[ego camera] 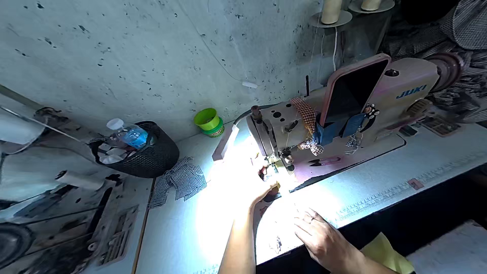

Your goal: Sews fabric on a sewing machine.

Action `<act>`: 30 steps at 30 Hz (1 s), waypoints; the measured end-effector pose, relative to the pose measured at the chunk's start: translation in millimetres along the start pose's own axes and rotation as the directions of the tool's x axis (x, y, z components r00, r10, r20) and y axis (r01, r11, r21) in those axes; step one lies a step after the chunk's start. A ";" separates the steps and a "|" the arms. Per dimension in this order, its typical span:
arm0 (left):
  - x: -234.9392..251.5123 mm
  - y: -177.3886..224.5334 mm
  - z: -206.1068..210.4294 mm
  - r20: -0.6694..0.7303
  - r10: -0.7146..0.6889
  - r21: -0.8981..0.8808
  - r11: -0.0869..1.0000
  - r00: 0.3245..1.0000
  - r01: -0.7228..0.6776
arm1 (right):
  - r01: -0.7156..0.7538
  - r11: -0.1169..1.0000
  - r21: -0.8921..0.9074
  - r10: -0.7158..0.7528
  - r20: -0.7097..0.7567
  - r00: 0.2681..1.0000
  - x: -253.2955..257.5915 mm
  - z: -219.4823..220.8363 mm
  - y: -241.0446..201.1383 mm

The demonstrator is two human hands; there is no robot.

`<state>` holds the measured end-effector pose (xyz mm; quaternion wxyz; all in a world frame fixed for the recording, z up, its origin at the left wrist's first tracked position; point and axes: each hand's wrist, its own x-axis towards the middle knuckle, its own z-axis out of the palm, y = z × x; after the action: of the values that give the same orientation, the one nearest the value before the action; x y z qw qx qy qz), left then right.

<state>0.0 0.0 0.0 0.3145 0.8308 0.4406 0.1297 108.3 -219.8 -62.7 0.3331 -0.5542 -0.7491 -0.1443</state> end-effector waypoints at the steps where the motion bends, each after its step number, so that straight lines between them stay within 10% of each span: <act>1: 0.3 -0.6 0.5 0.001 -0.002 0.012 1.000 1.000 0.002 | 0.003 1.000 -0.005 -0.003 0.002 1.000 -0.1 -0.1 -0.1; 30: -1.8 -6.9 3.1 -0.033 0.073 -0.021 0.997 0.997 -0.074 | 0.014 1.000 0.021 -0.014 0.028 1.000 1.3 -3.6 4.6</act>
<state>-4.0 0.1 -6.6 0.3114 0.8407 0.4133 0.1594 113.5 -219.4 -59.9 0.3273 -0.5475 -0.7589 -0.1311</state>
